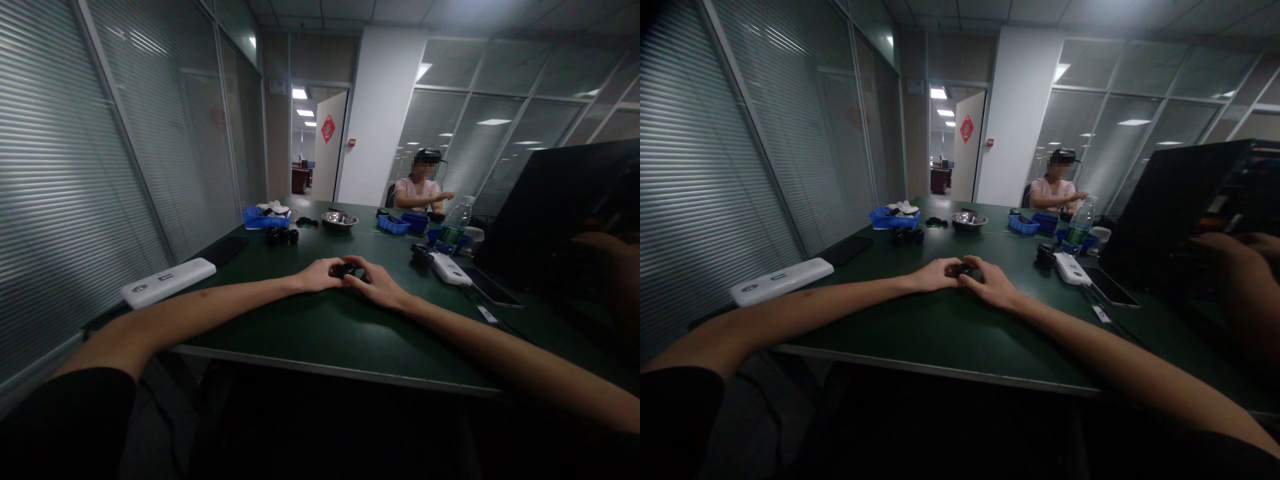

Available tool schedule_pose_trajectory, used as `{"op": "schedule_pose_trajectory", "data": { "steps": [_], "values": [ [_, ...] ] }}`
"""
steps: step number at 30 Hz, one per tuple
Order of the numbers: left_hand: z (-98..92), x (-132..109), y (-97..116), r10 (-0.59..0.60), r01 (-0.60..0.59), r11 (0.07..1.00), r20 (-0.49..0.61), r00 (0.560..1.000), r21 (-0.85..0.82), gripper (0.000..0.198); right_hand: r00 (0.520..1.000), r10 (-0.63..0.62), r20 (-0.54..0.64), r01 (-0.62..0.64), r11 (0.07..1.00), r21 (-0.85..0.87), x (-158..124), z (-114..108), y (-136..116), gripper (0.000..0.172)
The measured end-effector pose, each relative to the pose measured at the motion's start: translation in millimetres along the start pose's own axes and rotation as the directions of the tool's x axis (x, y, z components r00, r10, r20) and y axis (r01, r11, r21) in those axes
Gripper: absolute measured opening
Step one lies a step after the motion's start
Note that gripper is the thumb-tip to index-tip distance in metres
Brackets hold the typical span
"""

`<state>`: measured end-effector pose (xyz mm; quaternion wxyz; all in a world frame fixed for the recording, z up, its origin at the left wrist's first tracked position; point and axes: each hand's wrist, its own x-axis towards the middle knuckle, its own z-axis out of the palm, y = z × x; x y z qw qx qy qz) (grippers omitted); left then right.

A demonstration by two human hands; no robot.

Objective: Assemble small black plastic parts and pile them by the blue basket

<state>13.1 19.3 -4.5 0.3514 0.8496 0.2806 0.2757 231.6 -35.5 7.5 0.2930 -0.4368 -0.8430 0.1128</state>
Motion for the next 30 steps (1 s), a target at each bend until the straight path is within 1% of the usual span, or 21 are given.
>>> {"op": "schedule_pose_trajectory", "data": {
  "steps": [3, 5, 9, 11, 15, 19, 25, 30],
  "values": [
    [-0.1, -0.3, -0.1, 0.016, -0.015, 0.998, 0.013, 1.0, -0.069, 0.054, 1.0, 0.007, -0.015, -0.008, 0.998, -0.068, 1.0, 0.4, 1.3, 0.052],
    [-0.3, -0.2, -0.9, 0.021, -0.02, 0.997, 0.017, 1.0, -0.078, 0.054, 0.999, 0.003, -0.038, -0.006, 0.996, -0.089, 1.1, 0.7, 3.3, 0.05],
    [0.1, 1.1, -3.4, 0.014, -0.013, 0.997, 0.012, 1.0, -0.073, 0.053, 0.993, 0.01, -0.117, -0.017, 0.998, -0.061, 1.3, 1.9, 8.3, 0.043],
    [0.6, 1.7, -4.4, 0.013, -0.012, 0.998, 0.008, 1.0, -0.069, 0.051, 0.99, 0.0, -0.138, -0.007, 0.999, -0.054, 1.2, 2.4, 9.5, 0.04],
    [1.1, 1.7, -4.2, 0.011, -0.01, 0.998, 0.003, 1.0, -0.055, 0.05, 0.989, -0.031, -0.142, 0.025, 0.999, -0.04, 0.3, 2.2, 7.8, 0.037],
    [0.5, 0.2, -1.9, 0.009, -0.009, 1.0, 0.005, 1.0, -0.027, 0.048, 0.992, -0.015, -0.128, 0.012, 1.0, -0.024, -0.7, 1.6, 5.3, 0.036],
    [-1.1, -1.5, 3.2, -0.01, 0.01, 1.0, 0.002, 1.0, 0.014, 0.048, 0.99, -0.013, -0.141, -0.001, 0.995, -0.095, -0.1, 1.9, 6.0, 0.036],
    [-0.8, -1.5, 3.5, -0.021, 0.021, 1.0, -0.008, 1.0, -0.016, 0.049, 0.988, -0.007, -0.156, -0.012, 0.992, -0.126, 0.0, 2.6, 7.3, 0.034]
  ]
}}
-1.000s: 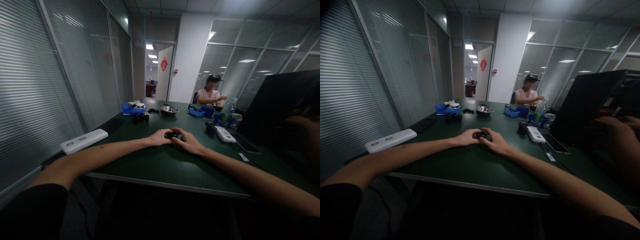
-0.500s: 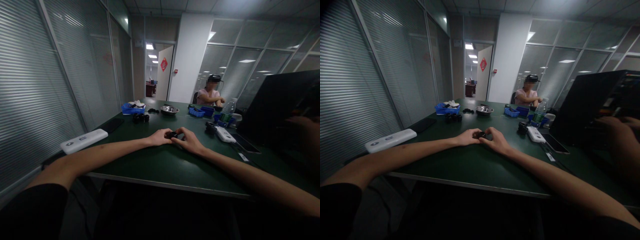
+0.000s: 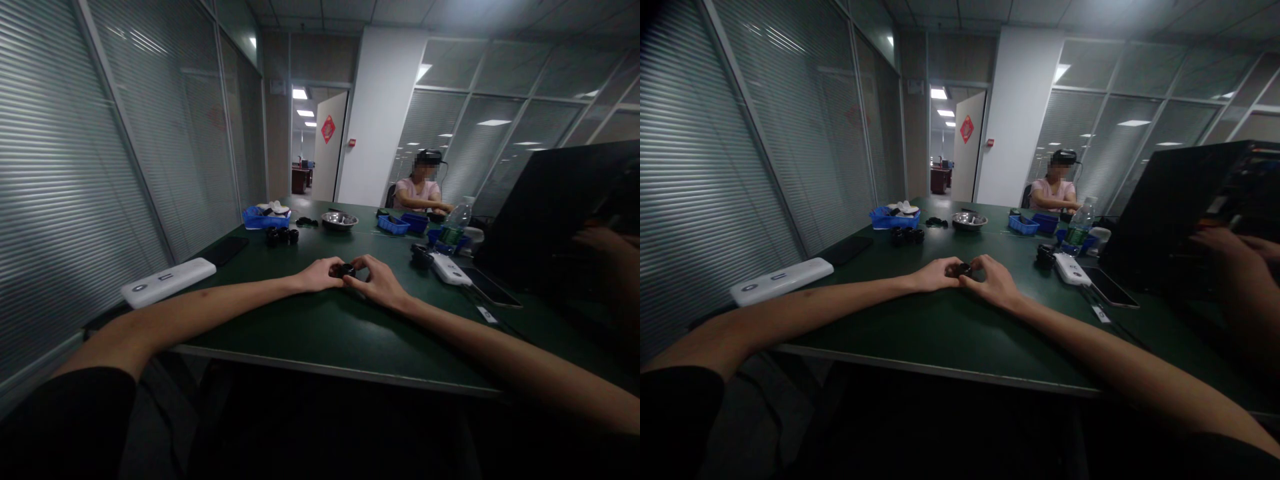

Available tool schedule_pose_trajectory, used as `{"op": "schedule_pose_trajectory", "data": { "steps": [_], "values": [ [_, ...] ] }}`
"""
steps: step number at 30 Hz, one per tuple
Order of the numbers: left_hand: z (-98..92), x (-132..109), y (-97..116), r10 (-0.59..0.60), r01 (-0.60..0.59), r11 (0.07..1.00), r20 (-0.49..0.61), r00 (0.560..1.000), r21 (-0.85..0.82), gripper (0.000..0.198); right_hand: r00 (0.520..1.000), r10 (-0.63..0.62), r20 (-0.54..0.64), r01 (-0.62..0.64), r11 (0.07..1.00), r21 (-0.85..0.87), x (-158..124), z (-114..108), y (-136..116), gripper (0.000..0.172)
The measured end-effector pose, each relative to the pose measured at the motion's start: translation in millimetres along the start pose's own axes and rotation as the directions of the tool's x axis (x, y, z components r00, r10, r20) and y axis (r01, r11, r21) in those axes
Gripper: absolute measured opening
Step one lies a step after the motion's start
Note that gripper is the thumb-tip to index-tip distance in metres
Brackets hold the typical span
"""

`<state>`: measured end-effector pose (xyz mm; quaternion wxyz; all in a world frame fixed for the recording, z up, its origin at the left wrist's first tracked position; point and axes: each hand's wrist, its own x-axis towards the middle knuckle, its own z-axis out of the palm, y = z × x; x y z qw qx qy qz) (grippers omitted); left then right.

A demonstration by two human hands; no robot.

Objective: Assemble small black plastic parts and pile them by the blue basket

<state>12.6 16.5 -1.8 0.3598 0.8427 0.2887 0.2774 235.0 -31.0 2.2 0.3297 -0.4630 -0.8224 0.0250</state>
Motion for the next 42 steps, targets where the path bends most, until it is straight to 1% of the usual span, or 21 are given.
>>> {"op": "schedule_pose_trajectory", "data": {
  "steps": [7, 11, 18, 24, 28, 32, 35, 42],
  "values": [
    [1.3, 0.9, -3.9, 0.012, -0.012, 0.999, -0.01, 1.0, -0.03, 0.048, 1.0, -0.026, 0.017, 0.026, 1.0, -0.005, -0.5, -3.0, -2.6, 0.03],
    [1.5, 0.9, -4.0, 0.003, -0.003, 1.0, -0.013, 1.0, -0.007, 0.049, 0.997, -0.065, 0.033, 0.065, 0.998, 0.013, -0.8, -4.8, -5.2, 0.027],
    [0.7, -0.2, 0.0, 0.007, -0.007, 1.0, -0.013, 1.0, 0.01, 0.052, 0.994, -0.089, 0.059, 0.09, 0.996, -0.015, -1.2, -5.9, -5.8, 0.028],
    [0.3, 1.1, -5.0, 0.009, -0.008, 0.999, -0.017, 1.0, 0.038, 0.052, 0.997, -0.058, 0.054, 0.061, 0.997, -0.046, -0.7, -6.4, -5.9, 0.027],
    [1.2, 2.1, -8.4, 0.006, -0.005, 1.0, -0.025, 1.0, 0.017, 0.052, 0.997, -0.054, 0.047, 0.057, 0.997, -0.059, -0.4, -6.8, -6.5, 0.023],
    [1.6, 1.7, -6.9, 0.001, -0.001, 1.0, -0.017, 1.0, -0.003, 0.052, 0.997, -0.052, 0.052, 0.056, 0.996, -0.069, -0.2, -6.8, -6.6, 0.02],
    [1.0, 1.0, -4.7, 0.022, -0.022, 1.0, -0.007, 1.0, -0.02, 0.05, 0.998, -0.037, 0.056, 0.042, 0.996, -0.081, -0.4, -6.5, -5.4, 0.017],
    [1.3, 2.1, -5.4, 0.043, -0.043, 0.999, 0.002, 0.999, 0.001, 0.053, 0.998, -0.036, 0.05, 0.041, 0.994, -0.099, -1.0, -4.8, -1.3, 0.013]
  ]
}}
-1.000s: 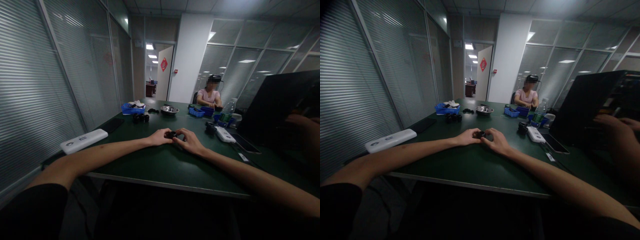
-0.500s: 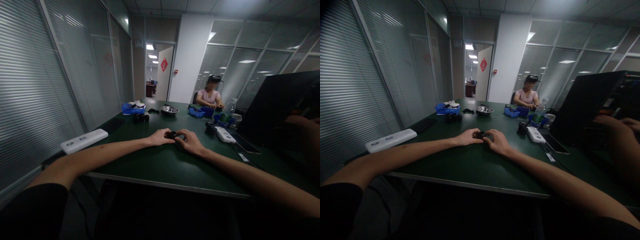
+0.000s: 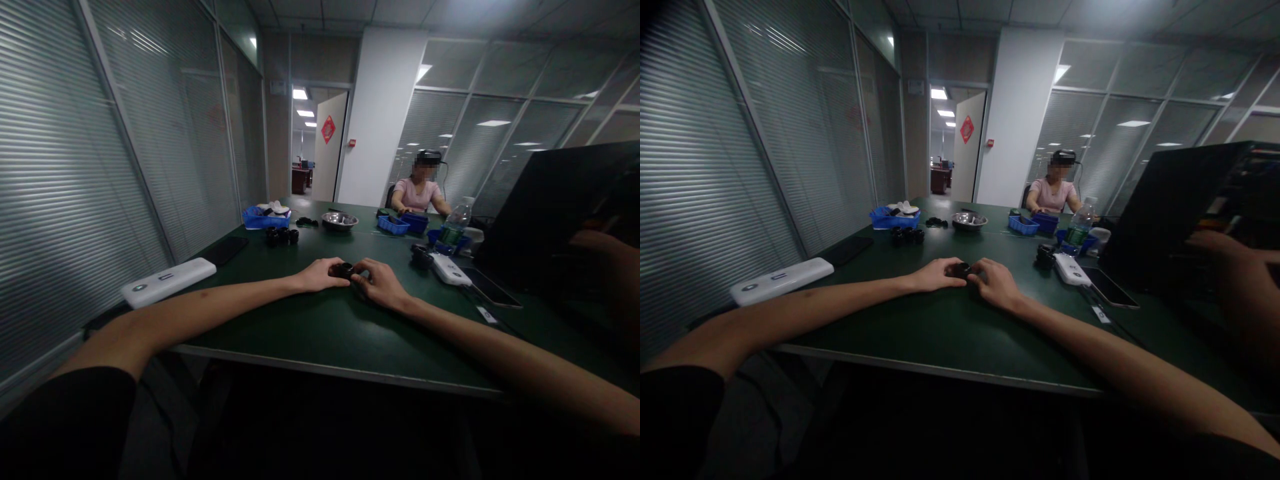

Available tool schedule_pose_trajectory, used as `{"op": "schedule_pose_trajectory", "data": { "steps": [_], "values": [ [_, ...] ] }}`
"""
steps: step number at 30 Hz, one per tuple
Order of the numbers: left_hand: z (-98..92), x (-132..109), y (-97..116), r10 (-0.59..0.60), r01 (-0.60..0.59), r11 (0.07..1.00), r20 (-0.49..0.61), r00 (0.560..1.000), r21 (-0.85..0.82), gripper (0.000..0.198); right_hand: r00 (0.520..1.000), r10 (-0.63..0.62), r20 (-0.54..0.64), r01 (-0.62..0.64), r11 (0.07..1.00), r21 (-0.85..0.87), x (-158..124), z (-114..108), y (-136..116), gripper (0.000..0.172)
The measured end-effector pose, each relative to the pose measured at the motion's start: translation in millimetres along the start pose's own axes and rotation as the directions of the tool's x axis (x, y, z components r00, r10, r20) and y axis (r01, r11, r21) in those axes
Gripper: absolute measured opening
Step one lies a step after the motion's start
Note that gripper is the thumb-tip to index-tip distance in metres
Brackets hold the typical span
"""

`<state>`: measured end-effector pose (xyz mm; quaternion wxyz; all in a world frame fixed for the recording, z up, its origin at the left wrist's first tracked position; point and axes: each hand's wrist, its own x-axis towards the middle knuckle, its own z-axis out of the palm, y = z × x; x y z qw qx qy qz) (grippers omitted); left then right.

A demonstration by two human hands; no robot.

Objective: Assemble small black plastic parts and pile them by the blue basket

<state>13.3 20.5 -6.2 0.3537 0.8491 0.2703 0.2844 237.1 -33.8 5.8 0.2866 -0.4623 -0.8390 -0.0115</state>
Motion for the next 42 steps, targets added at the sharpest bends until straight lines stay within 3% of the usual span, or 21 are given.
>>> {"op": "schedule_pose_trajectory", "data": {
  "steps": [17, 22, 35, 42],
  "values": [
    [-1.5, -1.2, 2.4, 0.018, -0.018, 0.999, 0.003, 1.0, 0.031, 0.056, 0.997, -0.064, 0.049, 0.068, 0.995, -0.076, -1.5, -4.4, 0.5, 0.014],
    [-2.9, -2.6, 2.8, 0.012, -0.011, 0.999, -0.005, 1.0, 0.053, 0.056, 0.99, -0.101, 0.098, 0.114, 0.985, -0.133, -2.2, -5.0, -1.0, 0.023],
    [-0.3, -0.1, -0.8, 0.016, -0.014, 0.998, -0.036, 0.999, 0.054, 0.051, 0.984, -0.125, 0.13, 0.138, 0.985, -0.1, -0.4, -4.2, 1.8, 0.023],
    [-0.7, -1.7, 3.0, 0.003, -0.003, 1.0, -0.021, 1.0, 0.022, 0.052, 0.988, -0.108, 0.11, 0.118, 0.99, -0.083, -0.5, -4.6, -1.9, 0.035]
  ]
}}
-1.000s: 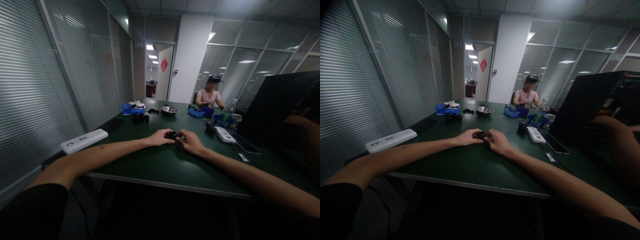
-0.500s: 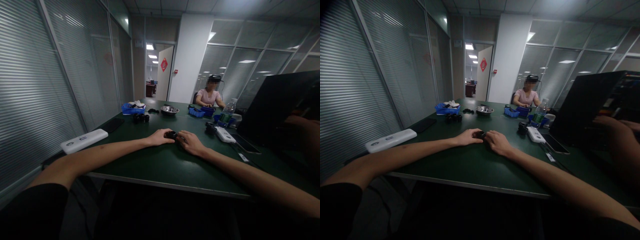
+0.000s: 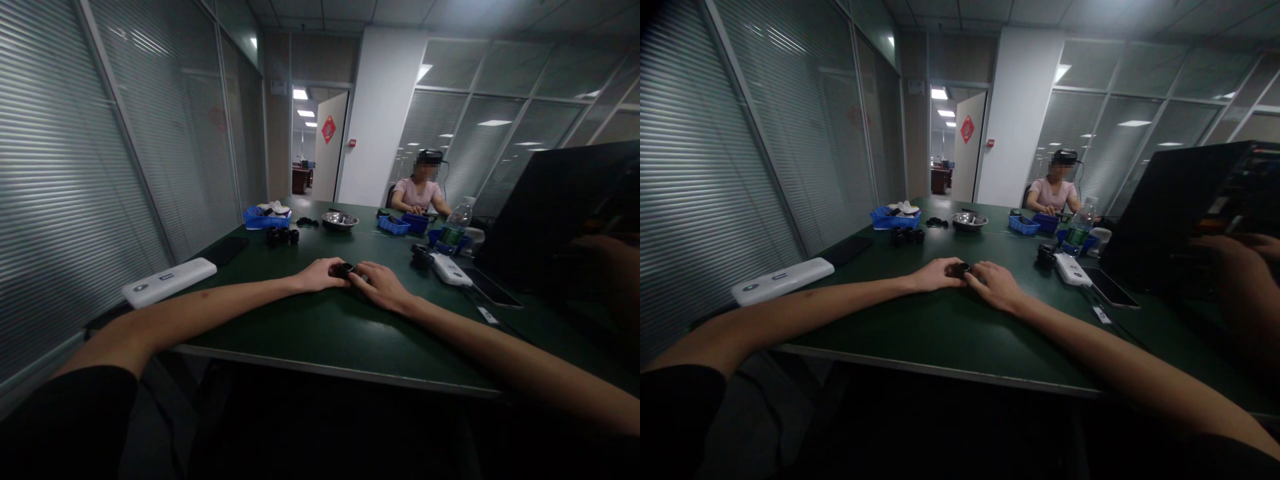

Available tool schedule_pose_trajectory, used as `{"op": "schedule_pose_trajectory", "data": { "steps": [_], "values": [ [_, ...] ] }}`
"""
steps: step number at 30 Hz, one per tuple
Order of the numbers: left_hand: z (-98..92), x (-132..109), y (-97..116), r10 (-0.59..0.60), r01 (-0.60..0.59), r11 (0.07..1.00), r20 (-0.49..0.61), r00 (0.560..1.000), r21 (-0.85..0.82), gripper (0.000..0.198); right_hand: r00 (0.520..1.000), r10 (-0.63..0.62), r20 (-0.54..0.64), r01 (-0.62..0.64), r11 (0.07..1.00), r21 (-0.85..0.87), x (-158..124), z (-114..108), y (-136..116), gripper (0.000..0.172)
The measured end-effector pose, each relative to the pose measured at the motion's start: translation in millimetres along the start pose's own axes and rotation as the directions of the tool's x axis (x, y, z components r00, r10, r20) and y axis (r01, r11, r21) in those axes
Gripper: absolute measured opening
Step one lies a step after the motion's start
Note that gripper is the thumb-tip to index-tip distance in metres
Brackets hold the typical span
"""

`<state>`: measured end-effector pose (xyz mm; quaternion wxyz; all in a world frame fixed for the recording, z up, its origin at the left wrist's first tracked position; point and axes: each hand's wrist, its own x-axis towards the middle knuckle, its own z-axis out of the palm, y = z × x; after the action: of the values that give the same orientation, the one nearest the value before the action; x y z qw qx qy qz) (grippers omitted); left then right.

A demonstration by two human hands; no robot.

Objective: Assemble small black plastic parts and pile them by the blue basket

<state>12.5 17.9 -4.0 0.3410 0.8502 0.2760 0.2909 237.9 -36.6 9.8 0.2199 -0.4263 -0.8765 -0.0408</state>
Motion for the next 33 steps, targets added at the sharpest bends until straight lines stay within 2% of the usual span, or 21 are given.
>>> {"op": "schedule_pose_trajectory", "data": {
  "steps": [5, 15, 33],
  "values": [
    [-0.7, -1.3, 3.0, 0.002, -0.002, 1.0, 0.023, 1.0, 0.009, 0.05, 1.0, 0.015, -0.025, -0.015, 1.0, 0.002, -0.4, 1.0, -2.3, 0.044],
    [-1.3, -1.5, 4.6, 0.003, -0.004, 1.0, 0.029, 1.0, 0.027, 0.052, 0.999, -0.033, 0.006, 0.032, 0.998, 0.045, -1.5, -2.8, -4.3, 0.038],
    [-2.6, -4.1, 12.5, -0.001, -0.001, 0.999, 0.033, 0.999, 0.043, 0.053, 0.997, -0.057, 0.043, 0.056, 0.998, 0.021, -1.4, -3.5, 1.1, 0.037]
  ]
}}
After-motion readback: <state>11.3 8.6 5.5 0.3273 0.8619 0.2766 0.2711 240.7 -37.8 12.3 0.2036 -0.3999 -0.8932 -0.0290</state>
